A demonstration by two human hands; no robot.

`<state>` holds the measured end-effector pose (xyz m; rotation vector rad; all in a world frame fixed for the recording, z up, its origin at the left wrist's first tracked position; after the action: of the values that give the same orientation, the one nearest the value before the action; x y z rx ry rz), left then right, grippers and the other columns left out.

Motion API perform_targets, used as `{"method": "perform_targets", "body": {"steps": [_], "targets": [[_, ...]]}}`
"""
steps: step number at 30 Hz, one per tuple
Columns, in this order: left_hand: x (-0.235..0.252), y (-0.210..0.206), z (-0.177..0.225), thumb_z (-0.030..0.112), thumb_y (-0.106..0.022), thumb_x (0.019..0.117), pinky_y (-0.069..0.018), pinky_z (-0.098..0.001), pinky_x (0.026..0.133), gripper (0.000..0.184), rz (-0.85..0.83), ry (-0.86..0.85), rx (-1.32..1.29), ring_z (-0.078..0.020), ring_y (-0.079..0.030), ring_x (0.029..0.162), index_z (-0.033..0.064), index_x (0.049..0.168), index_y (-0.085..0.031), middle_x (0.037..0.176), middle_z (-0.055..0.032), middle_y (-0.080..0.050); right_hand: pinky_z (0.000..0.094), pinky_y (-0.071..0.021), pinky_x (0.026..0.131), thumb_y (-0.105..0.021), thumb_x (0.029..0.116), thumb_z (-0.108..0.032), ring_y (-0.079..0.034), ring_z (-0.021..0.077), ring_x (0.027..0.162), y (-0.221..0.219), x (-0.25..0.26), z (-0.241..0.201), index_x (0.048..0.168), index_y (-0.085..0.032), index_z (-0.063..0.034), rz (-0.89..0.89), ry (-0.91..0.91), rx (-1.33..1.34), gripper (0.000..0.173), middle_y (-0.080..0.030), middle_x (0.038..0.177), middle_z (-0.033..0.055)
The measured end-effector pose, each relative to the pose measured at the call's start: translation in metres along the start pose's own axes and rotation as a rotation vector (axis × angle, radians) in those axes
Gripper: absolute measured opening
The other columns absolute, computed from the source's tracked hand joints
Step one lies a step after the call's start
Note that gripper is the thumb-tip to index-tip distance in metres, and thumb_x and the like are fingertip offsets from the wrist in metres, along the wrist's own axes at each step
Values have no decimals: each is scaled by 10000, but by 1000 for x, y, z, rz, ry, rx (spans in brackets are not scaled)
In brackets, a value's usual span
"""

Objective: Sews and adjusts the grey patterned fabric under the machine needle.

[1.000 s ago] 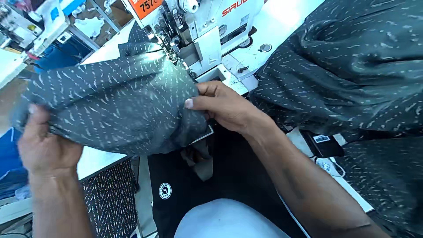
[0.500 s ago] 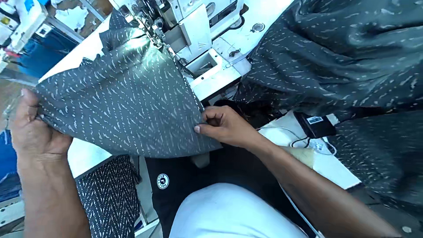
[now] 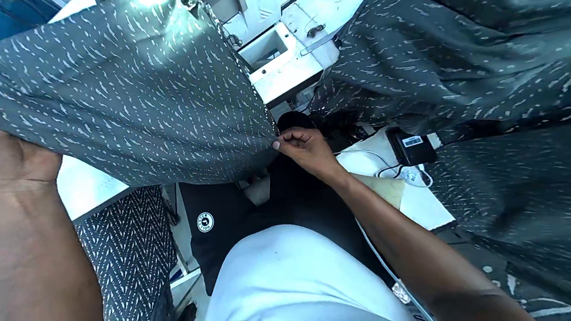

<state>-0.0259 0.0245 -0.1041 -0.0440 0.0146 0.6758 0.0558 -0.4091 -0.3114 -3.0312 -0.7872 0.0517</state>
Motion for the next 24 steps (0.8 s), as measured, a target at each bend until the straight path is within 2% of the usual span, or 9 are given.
{"method": "perform_targets", "body": {"steps": [3,7,11,15,17,19,21,22,24], "targets": [[0,1,-3,217,-284,1129,-492,-352,1082,266,23,1,-59,-127,-606,1227,141,1240,-513,1244,-13,-643,224,-543,584,-722,945,-136,-628,51,622,3,0,6,963,-751,-51,30,-42,23,91,-718,788,8],[0,2,-1,234,-261,1133,-511,-367,1058,291,52,-17,-86,-147,-617,1212,124,1224,-515,1235,-36,-645,219,-516,550,-719,924,-130,-600,52,591,6,-1,8,897,-704,-66,63,-45,36,70,-672,729,-3],[6,-1,-1,223,-352,1121,-512,-376,1077,265,-32,-68,6,-145,-629,1222,146,1250,-571,1255,-18,-670,201,-458,491,-707,908,-116,-550,39,535,6,-1,5,841,-653,-88,76,-26,38,90,-621,660,-22],[-3,-5,6,210,-299,1130,-498,-348,1074,255,32,-55,5,-130,-607,1225,131,1266,-500,1252,-16,-638,210,-456,479,-702,896,-130,-548,46,530,7,-8,-4,834,-650,-101,72,-18,-14,85,-618,658,-27],[1,-7,19,216,-351,1121,-495,-351,1082,237,30,-102,27,-130,-606,1226,139,1276,-512,1252,-9,-638,237,-485,502,-708,884,-141,-574,76,569,7,-18,-12,882,-653,-100,39,-41,-4,69,-630,699,-13],[13,-8,42,203,-448,1086,-507,-419,1077,259,83,-192,39,-175,-622,1217,137,1320,-538,1266,-24,-651,275,-542,555,-725,881,-124,-623,119,628,8,-22,-9,1053,-681,-99,16,-103,31,179,-673,768,16],[28,-12,61,141,-511,1044,-533,-455,1056,393,137,-300,123,-194,-634,1217,149,1432,-448,1310,-26,-636,305,-558,591,-727,889,-129,-627,137,648,5,-19,-1,1206,-709,-132,9,-160,31,318,-676,788,19],[34,-18,66,112,-530,1025,-555,-448,1028,448,159,-333,167,-193,-645,1194,140,1458,-418,1304,-32,-635,295,-549,582,-708,894,-136,-618,123,637,2,-17,-4,1194,-729,-143,-16,-149,20,300,-673,780,7],[41,-31,71,87,-531,1021,-577,-418,988,429,199,-368,201,-175,-663,1152,121,1439,-442,1261,-32,-650,245,-527,571,-687,900,-140,-614,69,635,-7,-19,-17,1004,-773,-131,-119,-85,51,136,-689,765,-22]]}}
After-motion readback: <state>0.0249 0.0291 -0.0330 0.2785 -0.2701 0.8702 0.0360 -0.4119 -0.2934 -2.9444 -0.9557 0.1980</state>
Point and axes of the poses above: each hand's wrist, its own x-axis towards the middle knuckle, its own y-axis out of the back of the hand, z = x × y, the point moved 10 cm from there along x, towards the middle knuckle
